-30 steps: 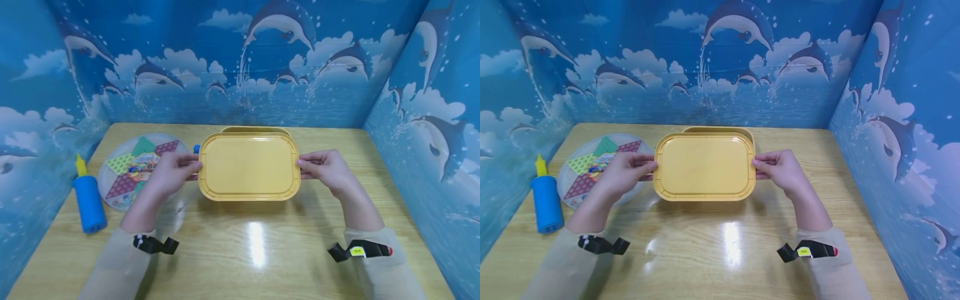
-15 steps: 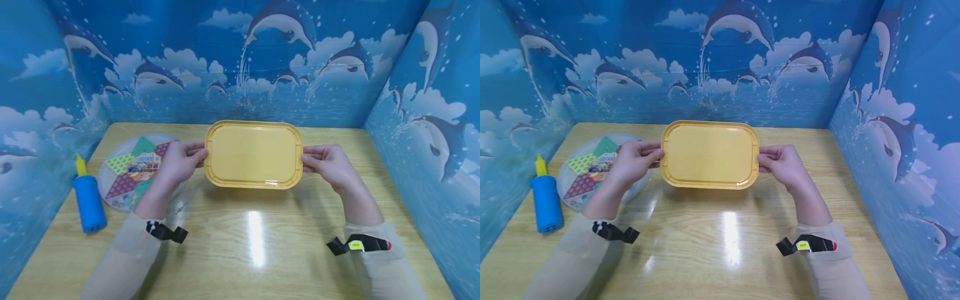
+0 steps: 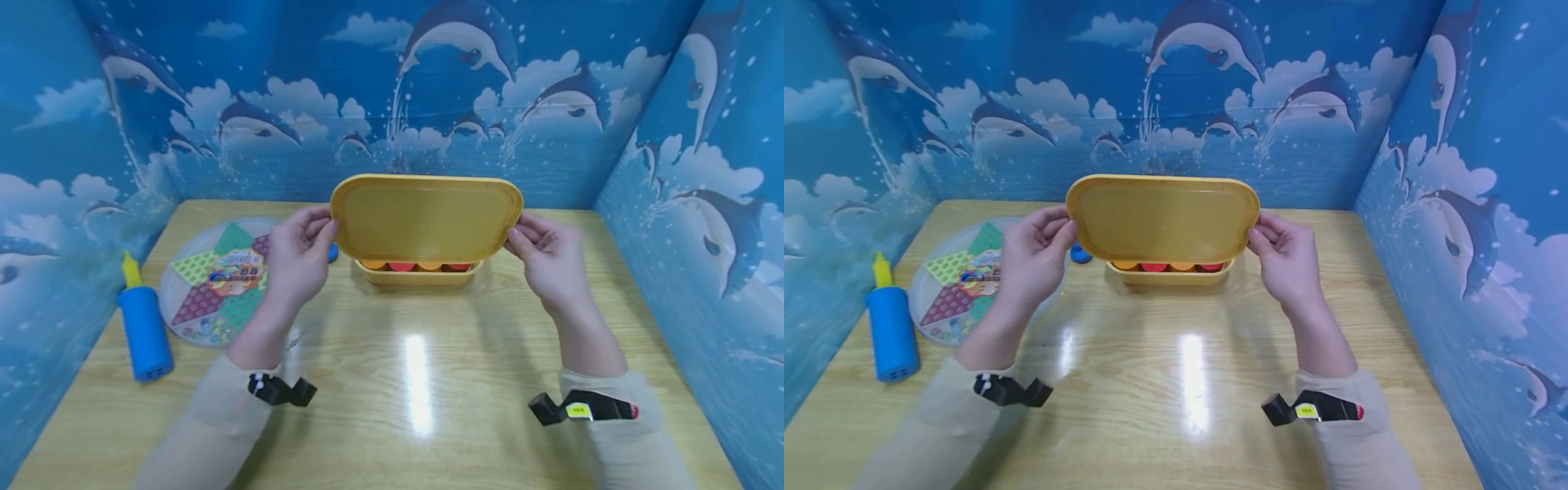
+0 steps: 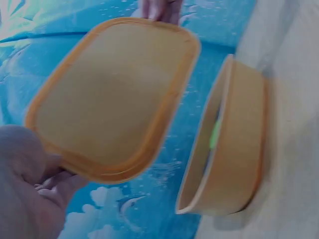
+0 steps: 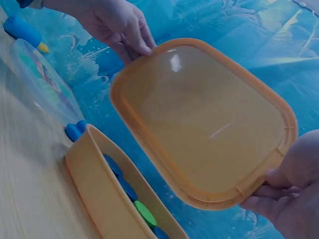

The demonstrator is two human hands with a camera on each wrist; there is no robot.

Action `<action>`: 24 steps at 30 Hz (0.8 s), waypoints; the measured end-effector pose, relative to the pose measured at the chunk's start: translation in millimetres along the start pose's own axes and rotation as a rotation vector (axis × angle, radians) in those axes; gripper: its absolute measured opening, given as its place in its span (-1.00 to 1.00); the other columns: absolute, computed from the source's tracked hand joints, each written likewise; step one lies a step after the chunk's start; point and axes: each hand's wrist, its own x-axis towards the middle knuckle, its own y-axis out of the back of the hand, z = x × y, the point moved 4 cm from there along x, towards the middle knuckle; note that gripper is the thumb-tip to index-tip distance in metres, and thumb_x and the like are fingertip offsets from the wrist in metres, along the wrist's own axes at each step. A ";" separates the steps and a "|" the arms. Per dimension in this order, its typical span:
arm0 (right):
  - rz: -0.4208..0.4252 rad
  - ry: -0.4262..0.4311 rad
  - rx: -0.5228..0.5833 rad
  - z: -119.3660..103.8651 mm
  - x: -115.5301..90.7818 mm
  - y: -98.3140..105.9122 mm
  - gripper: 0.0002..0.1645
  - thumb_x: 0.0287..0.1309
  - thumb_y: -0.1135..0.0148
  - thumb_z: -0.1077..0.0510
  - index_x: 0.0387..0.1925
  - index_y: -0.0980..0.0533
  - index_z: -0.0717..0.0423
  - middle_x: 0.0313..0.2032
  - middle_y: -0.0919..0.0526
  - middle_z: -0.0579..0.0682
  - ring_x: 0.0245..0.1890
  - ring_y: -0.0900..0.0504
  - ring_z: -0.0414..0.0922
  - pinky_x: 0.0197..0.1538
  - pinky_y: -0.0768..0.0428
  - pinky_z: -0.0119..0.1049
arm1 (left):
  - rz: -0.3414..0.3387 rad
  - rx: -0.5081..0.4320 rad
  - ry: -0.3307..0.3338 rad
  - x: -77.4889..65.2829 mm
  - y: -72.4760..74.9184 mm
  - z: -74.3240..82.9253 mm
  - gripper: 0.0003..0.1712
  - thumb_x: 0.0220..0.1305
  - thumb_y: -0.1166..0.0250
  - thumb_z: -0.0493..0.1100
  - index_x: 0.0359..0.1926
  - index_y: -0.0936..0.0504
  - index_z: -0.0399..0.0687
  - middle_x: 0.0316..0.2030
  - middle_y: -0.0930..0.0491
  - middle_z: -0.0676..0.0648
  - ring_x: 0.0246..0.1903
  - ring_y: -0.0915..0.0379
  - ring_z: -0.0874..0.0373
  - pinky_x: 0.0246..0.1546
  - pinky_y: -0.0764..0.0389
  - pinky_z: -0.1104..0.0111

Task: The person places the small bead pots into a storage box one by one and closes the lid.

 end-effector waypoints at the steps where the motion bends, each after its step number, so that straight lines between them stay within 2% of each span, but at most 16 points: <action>1: 0.007 0.011 0.032 0.7 -0.1 -1.9 -0.59 0.51 -0.09 0.47 0.30 -0.46 0.57 0.14 -0.68 0.35 0.08 -0.74 -0.16 0.18 -0.68 -0.27 | 0.036 -0.018 -0.040 0.0 -2.3 -1.0 -0.69 0.56 -0.23 -0.36 0.21 -0.66 -0.39 0.04 -0.74 -0.28 0.02 -0.73 0.00 0.01 -0.75 0.38; 3: 0.010 0.029 0.092 1.7 -0.9 -6.0 -0.59 0.55 -0.06 0.43 0.31 -0.45 0.56 0.17 -0.67 0.32 0.19 -0.68 -0.08 0.26 -0.62 -0.23 | 0.109 -0.042 -0.101 -1.2 -6.2 -4.3 -0.69 0.57 -0.23 -0.34 0.21 -0.67 -0.38 0.04 -0.74 -0.29 -0.06 -0.74 0.06 -0.08 -0.73 0.49; 5: 0.011 0.026 0.144 3.2 -2.3 -9.7 -0.57 0.60 -0.03 0.36 0.34 -0.43 0.54 0.25 -0.61 0.33 0.31 -0.59 -0.01 0.33 -0.55 -0.20 | 0.165 -0.046 -0.125 -3.1 -9.1 -8.8 -0.70 0.63 -0.19 -0.24 0.02 -0.76 -0.41 -0.20 -0.78 -0.31 -0.32 -0.67 0.14 -0.33 -0.62 0.57; 6: 0.011 0.020 0.162 3.9 -2.9 -11.3 -0.55 0.63 -0.01 0.30 0.35 -0.43 0.53 0.29 -0.57 0.34 0.35 -0.55 0.01 0.36 -0.52 -0.18 | 0.187 -0.053 -0.127 -4.0 -10.3 -11.3 -0.61 0.65 -0.17 -0.17 -0.13 -0.77 -0.45 -0.34 -0.74 -0.33 -0.44 -0.57 0.17 -0.46 -0.50 0.56; 7: 0.012 0.012 0.179 4.5 -3.5 -12.7 -0.53 0.65 0.00 0.25 0.37 -0.42 0.51 0.33 -0.52 0.37 0.38 -0.51 0.04 0.39 -0.49 -0.17 | 0.207 -0.062 -0.120 -5.0 -11.4 -13.5 -0.49 0.67 -0.15 -0.10 -0.29 -0.74 -0.49 -0.47 -0.66 -0.35 -0.54 -0.43 0.17 -0.56 -0.38 0.51; 8: 0.016 0.004 0.187 5.0 -4.0 -14.0 -0.51 0.67 0.02 0.19 0.37 -0.42 0.49 0.35 -0.49 0.38 0.40 -0.47 0.06 0.40 -0.47 -0.15 | 0.223 -0.076 -0.109 -6.0 -12.2 -15.9 -0.40 0.68 -0.13 -0.04 -0.37 -0.73 -0.49 -0.53 -0.63 -0.36 -0.57 -0.36 0.19 -0.56 -0.35 0.49; 9: 0.022 -0.005 0.192 5.8 -4.2 -15.0 -0.49 0.68 0.03 0.15 0.37 -0.42 0.48 0.36 -0.47 0.38 0.41 -0.45 0.07 0.41 -0.46 -0.13 | 0.235 -0.089 -0.091 -6.3 -13.1 -19.0 -0.34 0.68 -0.12 0.01 -0.43 -0.72 -0.47 -0.56 -0.62 -0.34 -0.56 -0.42 0.25 -0.53 -0.39 0.54; 10: 0.031 -0.015 0.190 6.7 -4.2 -16.1 -0.46 0.69 0.04 0.10 0.36 -0.42 0.48 0.36 -0.47 0.39 0.41 -0.45 0.08 0.42 -0.45 -0.10 | 0.241 -0.107 -0.072 -6.7 -13.9 -21.5 -0.28 0.68 -0.11 0.06 -0.49 -0.70 -0.46 -0.60 -0.59 -0.33 -0.60 -0.35 0.23 -0.56 -0.34 0.49; 11: 0.036 -0.026 0.188 7.4 -4.0 -17.2 -0.43 0.70 0.05 0.06 0.36 -0.42 0.49 0.35 -0.46 0.39 0.41 -0.44 0.09 0.43 -0.44 -0.08 | 0.246 -0.126 -0.049 -6.7 -14.7 -23.9 -0.26 0.67 -0.11 0.11 -0.47 -0.73 -0.45 -0.55 -0.65 -0.32 -0.55 -0.46 0.26 -0.50 -0.46 0.52; 14: 0.045 -0.057 0.176 9.3 -4.2 -20.1 -0.35 0.71 0.09 -0.03 0.37 -0.42 0.50 0.36 -0.46 0.39 0.44 -0.40 0.09 0.46 -0.38 -0.03 | 0.271 -0.155 0.010 -7.0 -16.8 -26.9 -0.22 0.62 -0.15 0.22 -0.60 -0.72 -0.29 -0.62 -0.65 -0.15 -0.57 -0.44 0.28 -0.53 -0.44 0.52; 17: 0.037 -0.079 0.167 9.8 -4.6 -22.9 -0.31 0.71 0.11 -0.08 0.38 -0.41 0.48 0.39 -0.43 0.37 0.47 -0.36 0.09 0.50 -0.33 -0.01 | 0.275 -0.161 0.044 -6.6 -19.1 -24.3 -0.15 0.56 -0.19 0.30 -0.82 -0.40 -0.10 -0.77 -0.32 -0.03 -0.69 -0.17 0.19 -0.68 -0.14 0.42; 18: 0.039 -0.084 0.162 9.6 -4.7 -23.7 -0.30 0.71 0.11 -0.10 0.39 -0.41 0.48 0.40 -0.43 0.37 0.47 -0.35 0.09 0.51 -0.32 -0.01 | 0.274 -0.156 0.051 -6.3 -19.7 -22.9 -0.13 0.54 -0.21 0.33 -0.83 -0.27 -0.05 -0.78 -0.21 0.00 -0.70 -0.03 0.16 -0.68 0.00 0.34; 20: 0.048 -0.095 0.159 9.1 -4.1 -24.6 -0.28 0.70 0.07 -0.12 0.39 -0.41 0.46 0.41 -0.42 0.35 0.48 -0.35 0.09 0.52 -0.31 0.00 | 0.260 -0.158 0.074 -5.4 -20.9 -20.8 -0.12 0.49 -0.23 0.37 -0.82 -0.29 -0.09 -0.78 -0.20 0.00 -0.69 -0.02 0.14 -0.68 0.01 0.34; 22: 0.063 -0.107 0.158 8.2 -3.4 -24.9 -0.26 0.68 0.03 -0.15 0.40 -0.42 0.44 0.41 -0.42 0.33 0.48 -0.36 0.09 0.52 -0.31 0.00 | 0.243 -0.177 0.095 -4.2 -22.0 -20.5 -0.15 0.46 -0.26 0.38 -0.76 -0.50 -0.18 -0.75 -0.24 -0.01 -0.64 -0.05 0.14 -0.67 -0.02 0.34; 24: 0.074 -0.112 0.171 7.3 -3.1 -24.9 -0.26 0.66 -0.02 -0.16 0.39 -0.43 0.44 0.42 -0.42 0.31 0.49 -0.35 0.08 0.54 -0.29 -0.01 | 0.221 -0.200 0.121 -3.8 -23.0 -20.8 -0.17 0.45 -0.26 0.38 -0.60 -0.68 -0.29 -0.72 -0.26 0.00 -0.60 -0.05 0.15 -0.64 -0.06 0.36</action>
